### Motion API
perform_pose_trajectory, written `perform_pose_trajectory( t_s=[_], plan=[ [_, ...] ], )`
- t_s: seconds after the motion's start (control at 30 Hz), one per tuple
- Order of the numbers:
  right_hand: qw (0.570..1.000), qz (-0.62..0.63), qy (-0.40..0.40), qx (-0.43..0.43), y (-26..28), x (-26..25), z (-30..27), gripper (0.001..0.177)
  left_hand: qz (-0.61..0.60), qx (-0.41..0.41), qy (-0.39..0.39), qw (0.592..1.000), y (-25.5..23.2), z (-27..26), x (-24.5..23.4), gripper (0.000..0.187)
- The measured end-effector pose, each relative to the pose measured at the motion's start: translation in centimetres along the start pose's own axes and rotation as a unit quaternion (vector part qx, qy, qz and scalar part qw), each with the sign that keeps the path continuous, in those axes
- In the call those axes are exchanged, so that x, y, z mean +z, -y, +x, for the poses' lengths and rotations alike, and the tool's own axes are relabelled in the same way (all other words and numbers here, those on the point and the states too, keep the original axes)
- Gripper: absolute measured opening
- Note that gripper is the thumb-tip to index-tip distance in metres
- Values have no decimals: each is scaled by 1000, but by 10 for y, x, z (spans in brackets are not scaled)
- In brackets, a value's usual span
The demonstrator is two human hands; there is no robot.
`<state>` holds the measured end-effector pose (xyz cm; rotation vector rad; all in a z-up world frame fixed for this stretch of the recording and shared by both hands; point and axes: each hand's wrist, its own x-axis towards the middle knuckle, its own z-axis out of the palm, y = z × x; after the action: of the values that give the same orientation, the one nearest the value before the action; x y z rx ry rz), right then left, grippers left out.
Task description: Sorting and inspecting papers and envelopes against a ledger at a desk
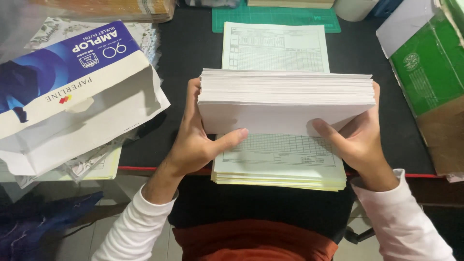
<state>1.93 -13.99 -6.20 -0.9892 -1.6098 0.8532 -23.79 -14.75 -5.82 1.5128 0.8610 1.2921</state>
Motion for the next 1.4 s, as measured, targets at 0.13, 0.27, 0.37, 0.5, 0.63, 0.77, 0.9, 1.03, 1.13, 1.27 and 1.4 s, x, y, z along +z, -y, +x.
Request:
perform_pose_trajectory(
  t_s=[0.13,0.27,0.37,0.5,0.63,0.77,0.9,1.03,1.13,1.27,1.4],
  plan=[
    [1000,1,-12,24,14,5,0,61,-48,-9,3,999,-5,1,-1,59],
    [999,18,-14,24,15,4,-1,61,-61,53,-39,996,-15,5,7,81],
    [998,37,-23,41,13,3,-3,59,110,61,-104,987,-14,7,14,60],
    [998,54,-17,15,-9,-8,-6,57,18,60,-118,991,-12,10,19,40],
    [999,40,-25,16,-5,-13,-4,52,18,46,-122,991,-11,10,19,34],
    [996,-68,0,-58,36,-21,12,52,6,39,-121,992,-6,10,18,37],
    [917,-331,109,-196,73,-25,38,63,1,39,-121,992,-4,10,18,38],
    [818,-471,244,-223,89,-4,64,99,6,49,-120,992,-4,9,18,45],
    [768,-533,316,-163,73,17,63,95,-13,66,-91,994,-8,7,18,53],
    [774,-521,309,-185,74,17,61,72,-18,66,-83,994,-7,8,15,53],
    [747,-560,340,-107,70,18,67,60,-51,29,-102,993,5,10,13,48]
  ],
)
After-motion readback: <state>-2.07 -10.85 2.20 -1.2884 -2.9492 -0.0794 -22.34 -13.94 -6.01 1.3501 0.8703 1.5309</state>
